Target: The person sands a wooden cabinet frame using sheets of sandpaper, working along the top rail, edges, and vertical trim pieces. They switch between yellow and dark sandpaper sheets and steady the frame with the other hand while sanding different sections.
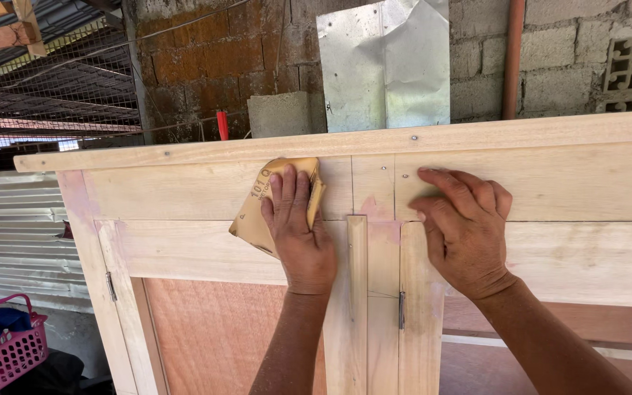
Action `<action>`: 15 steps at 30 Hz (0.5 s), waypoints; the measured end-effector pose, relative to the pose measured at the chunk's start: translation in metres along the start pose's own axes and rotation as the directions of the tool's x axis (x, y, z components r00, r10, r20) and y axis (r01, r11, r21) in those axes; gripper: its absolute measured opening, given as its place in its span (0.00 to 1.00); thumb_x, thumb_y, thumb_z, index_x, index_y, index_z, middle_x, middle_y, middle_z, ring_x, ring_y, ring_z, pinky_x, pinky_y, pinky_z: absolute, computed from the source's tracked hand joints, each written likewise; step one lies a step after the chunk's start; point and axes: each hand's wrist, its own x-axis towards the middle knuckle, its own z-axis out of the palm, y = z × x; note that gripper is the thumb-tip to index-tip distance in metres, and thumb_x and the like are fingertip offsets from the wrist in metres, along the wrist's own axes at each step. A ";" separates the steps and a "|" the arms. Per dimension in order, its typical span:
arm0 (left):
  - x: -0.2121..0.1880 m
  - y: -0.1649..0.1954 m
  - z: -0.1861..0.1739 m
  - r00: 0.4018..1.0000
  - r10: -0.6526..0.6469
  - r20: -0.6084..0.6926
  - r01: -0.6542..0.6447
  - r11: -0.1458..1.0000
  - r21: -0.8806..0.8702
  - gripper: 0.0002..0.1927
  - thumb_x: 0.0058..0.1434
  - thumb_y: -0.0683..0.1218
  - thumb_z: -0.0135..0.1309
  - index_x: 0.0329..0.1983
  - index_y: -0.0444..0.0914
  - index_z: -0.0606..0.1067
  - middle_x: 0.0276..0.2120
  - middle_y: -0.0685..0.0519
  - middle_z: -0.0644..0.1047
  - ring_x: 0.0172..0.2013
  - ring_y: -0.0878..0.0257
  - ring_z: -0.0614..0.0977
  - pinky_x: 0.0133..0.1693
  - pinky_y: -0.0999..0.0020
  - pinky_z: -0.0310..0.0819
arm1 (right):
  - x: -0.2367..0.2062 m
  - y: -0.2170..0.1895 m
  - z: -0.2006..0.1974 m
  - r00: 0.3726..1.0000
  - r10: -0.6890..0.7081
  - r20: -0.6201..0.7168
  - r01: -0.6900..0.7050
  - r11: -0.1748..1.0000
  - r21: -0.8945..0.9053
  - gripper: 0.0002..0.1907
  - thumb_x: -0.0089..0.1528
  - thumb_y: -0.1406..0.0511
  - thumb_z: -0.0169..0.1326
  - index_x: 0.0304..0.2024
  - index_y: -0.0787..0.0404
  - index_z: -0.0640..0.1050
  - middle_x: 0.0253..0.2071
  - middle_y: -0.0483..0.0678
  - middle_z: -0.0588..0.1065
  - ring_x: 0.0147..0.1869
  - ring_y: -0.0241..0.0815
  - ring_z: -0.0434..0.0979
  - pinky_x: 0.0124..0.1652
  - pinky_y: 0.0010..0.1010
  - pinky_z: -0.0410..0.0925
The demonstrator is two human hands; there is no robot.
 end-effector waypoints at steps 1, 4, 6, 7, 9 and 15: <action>-0.003 0.003 0.003 1.000 -0.008 -0.017 0.008 0.999 0.035 0.30 0.68 0.39 0.44 0.75 0.39 0.63 0.78 0.48 0.59 0.79 0.54 0.53 0.76 0.42 0.32 | 0.001 0.000 -0.002 0.999 -0.036 0.007 0.036 0.999 0.024 0.09 0.57 0.69 0.62 0.38 0.49 0.82 0.63 0.38 0.74 0.67 0.42 0.68 0.64 0.40 0.54; -0.016 0.012 0.008 0.974 0.129 0.185 -0.153 0.981 0.119 0.33 0.63 0.40 0.48 0.73 0.36 0.62 0.76 0.45 0.58 0.77 0.52 0.52 0.73 0.40 0.30 | 0.003 -0.001 -0.007 0.994 -0.106 0.024 0.104 0.992 0.075 0.07 0.53 0.65 0.65 0.33 0.48 0.83 0.61 0.39 0.74 0.66 0.43 0.67 0.62 0.42 0.54; -0.019 0.016 0.005 0.926 0.226 0.301 -0.281 0.947 0.154 0.35 0.59 0.39 0.49 0.73 0.37 0.63 0.75 0.46 0.59 0.76 0.53 0.53 0.73 0.42 0.31 | 0.004 -0.002 -0.008 0.993 -0.108 0.047 0.104 0.992 0.078 0.07 0.50 0.62 0.67 0.25 0.49 0.79 0.61 0.41 0.74 0.66 0.45 0.67 0.62 0.45 0.53; -0.017 0.016 0.002 0.914 0.267 0.307 -0.330 0.928 0.175 0.35 0.60 0.38 0.48 0.73 0.38 0.64 0.76 0.48 0.59 0.77 0.55 0.53 0.75 0.44 0.33 | 0.005 -0.003 -0.008 0.993 -0.111 0.040 0.108 0.991 0.073 0.06 0.51 0.61 0.66 0.26 0.48 0.80 0.61 0.41 0.74 0.66 0.45 0.67 0.62 0.44 0.54; -0.008 0.015 -0.004 0.938 0.250 0.240 -0.293 0.943 0.159 0.33 0.61 0.37 0.48 0.73 0.39 0.65 0.76 0.49 0.60 0.78 0.56 0.54 0.76 0.46 0.34 | 0.005 -0.004 -0.006 0.993 -0.117 0.025 0.116 0.992 0.060 0.05 0.54 0.60 0.66 0.30 0.47 0.81 0.61 0.40 0.75 0.66 0.45 0.68 0.62 0.43 0.54; -0.009 0.027 0.005 0.961 0.184 0.205 -0.204 0.976 0.081 0.32 0.63 0.37 0.46 0.74 0.36 0.64 0.76 0.46 0.60 0.77 0.54 0.53 0.75 0.42 0.32 | 0.002 -0.004 0.004 0.982 -0.164 0.097 0.175 0.978 -0.110 0.08 0.59 0.62 0.62 0.38 0.57 0.78 0.64 0.42 0.73 0.69 0.45 0.66 0.65 0.46 0.54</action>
